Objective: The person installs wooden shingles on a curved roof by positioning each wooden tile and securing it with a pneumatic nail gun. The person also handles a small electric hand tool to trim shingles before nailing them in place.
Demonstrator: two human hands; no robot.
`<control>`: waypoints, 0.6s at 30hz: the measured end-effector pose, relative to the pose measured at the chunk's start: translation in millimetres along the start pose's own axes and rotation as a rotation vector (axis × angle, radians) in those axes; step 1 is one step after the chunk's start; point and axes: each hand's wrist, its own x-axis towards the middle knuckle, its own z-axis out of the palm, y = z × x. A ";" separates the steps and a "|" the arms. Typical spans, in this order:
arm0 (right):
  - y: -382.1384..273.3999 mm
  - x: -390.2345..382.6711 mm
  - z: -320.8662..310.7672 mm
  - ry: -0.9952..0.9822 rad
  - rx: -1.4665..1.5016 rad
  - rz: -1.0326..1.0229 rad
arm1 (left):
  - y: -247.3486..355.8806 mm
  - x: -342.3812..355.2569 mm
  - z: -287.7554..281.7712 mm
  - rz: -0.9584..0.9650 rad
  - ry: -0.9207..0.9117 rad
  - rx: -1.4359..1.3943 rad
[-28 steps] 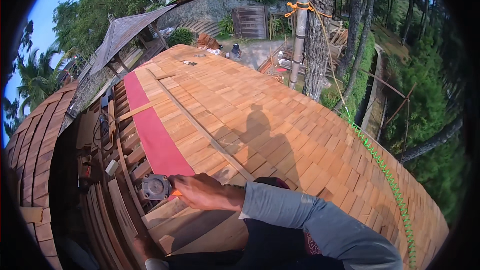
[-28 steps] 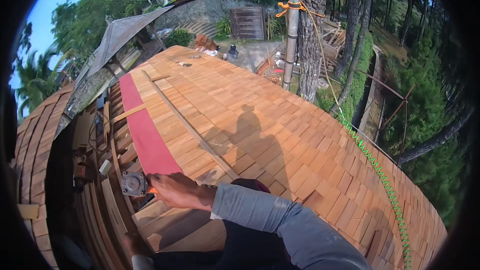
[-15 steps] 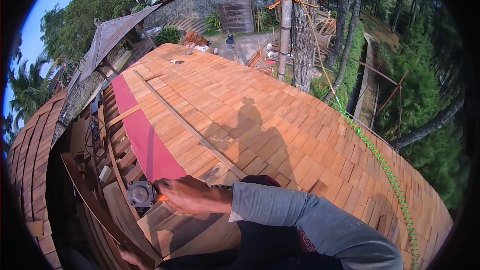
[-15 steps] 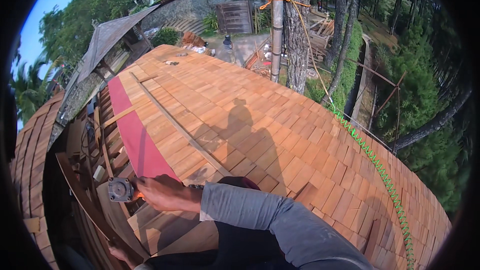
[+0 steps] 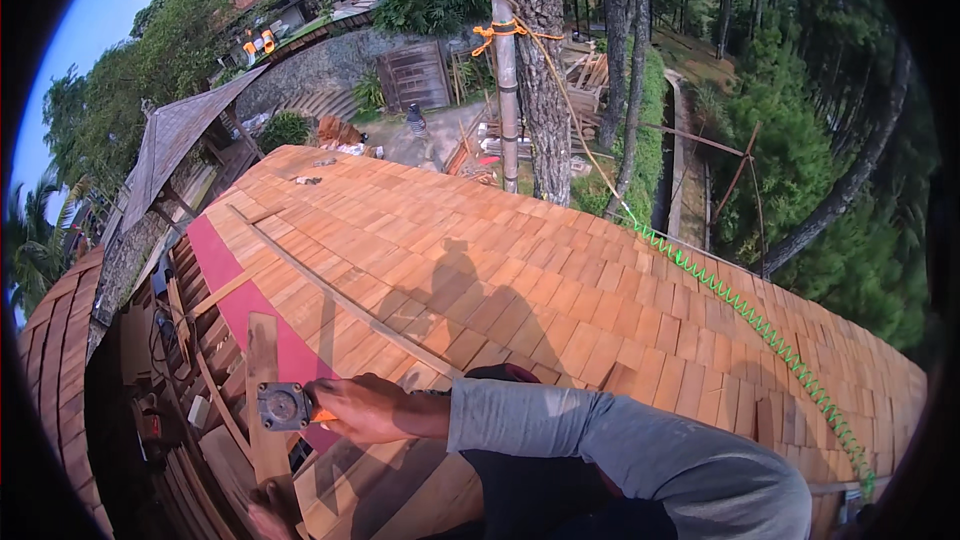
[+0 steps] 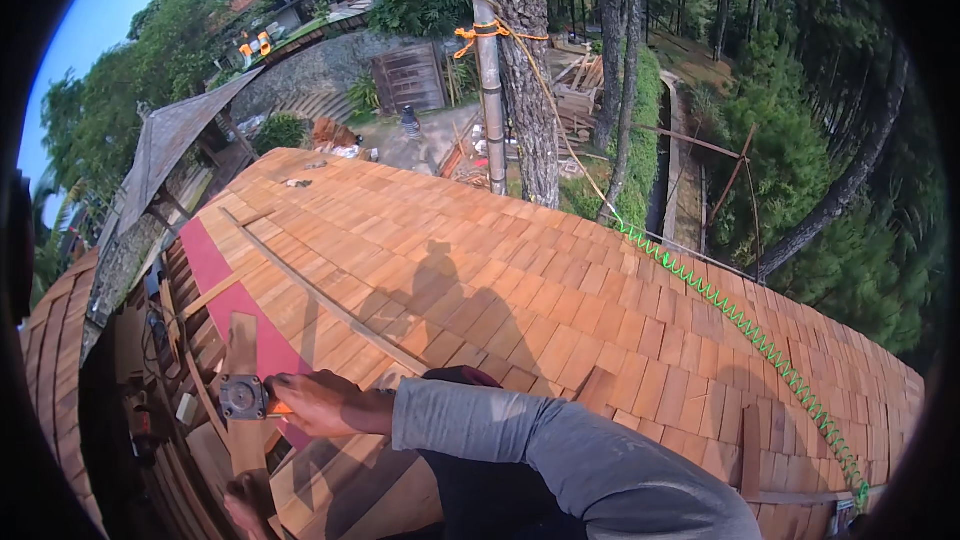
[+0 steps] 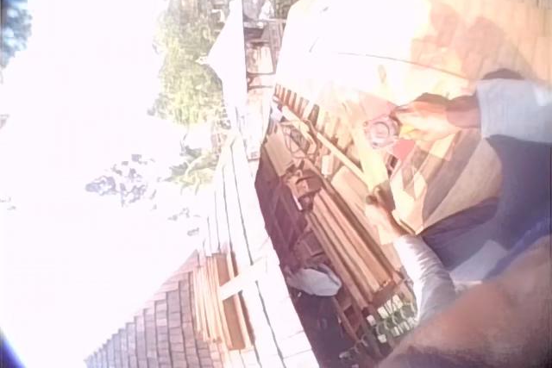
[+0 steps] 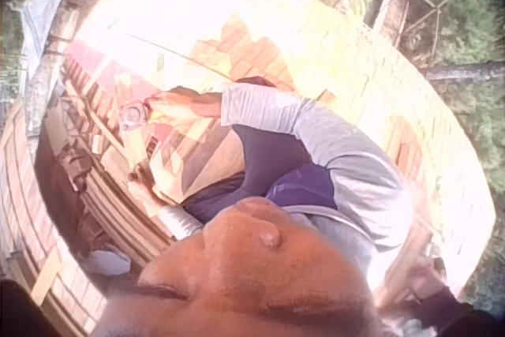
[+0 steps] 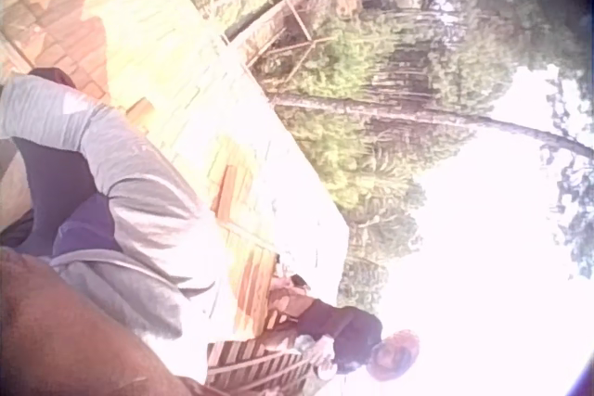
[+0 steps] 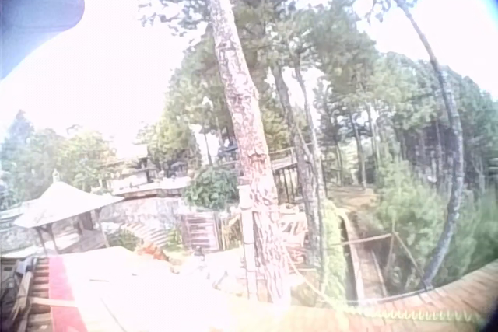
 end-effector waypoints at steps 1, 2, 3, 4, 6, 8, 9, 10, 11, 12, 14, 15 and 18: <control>3.8 0.1 2.2 -0.078 0.017 0.067 | 1.7 12.3 16.4 -0.016 -0.036 0.057; 4.5 2.9 3.6 -0.078 0.025 0.062 | 5.0 19.4 24.4 0.017 -0.037 0.045; 4.0 2.9 2.6 -0.083 0.035 0.053 | 11.4 20.0 32.1 0.072 -0.090 0.088; 6.2 0.6 0.4 -0.066 0.023 0.060 | 17.3 18.5 42.0 0.124 -0.144 0.133; 13.4 -1.3 -0.1 -0.085 0.000 0.046 | 16.5 12.5 60.1 0.202 -0.238 0.233; 20.7 -3.7 6.2 -0.100 -0.035 0.081 | 19.0 -2.0 74.6 0.289 -0.251 0.114; 27.6 -6.9 10.6 -0.122 -0.064 0.121 | 29.1 -14.7 77.5 0.318 -0.277 0.182; 26.3 -2.8 12.5 -0.129 -0.062 0.112 | 24.4 -17.1 76.7 0.412 -0.199 0.035; 26.0 1.3 14.8 -0.140 -0.052 0.118 | 16.2 -6.6 93.2 0.398 -0.196 0.038; 19.8 10.6 20.1 -0.152 -0.029 0.105 | 1.7 13.7 108.9 0.299 -0.226 0.129; 41.4 3.9 33.2 -0.172 -0.044 0.116 | -1.4 9.3 132.3 0.172 -0.362 0.133; 43.2 8.2 39.2 -0.163 -0.055 0.097 | -14.4 16.8 137.6 0.187 -0.344 0.128; 44.6 8.5 42.6 -0.222 -0.059 0.090 | -24.3 21.7 145.3 0.130 -0.349 0.091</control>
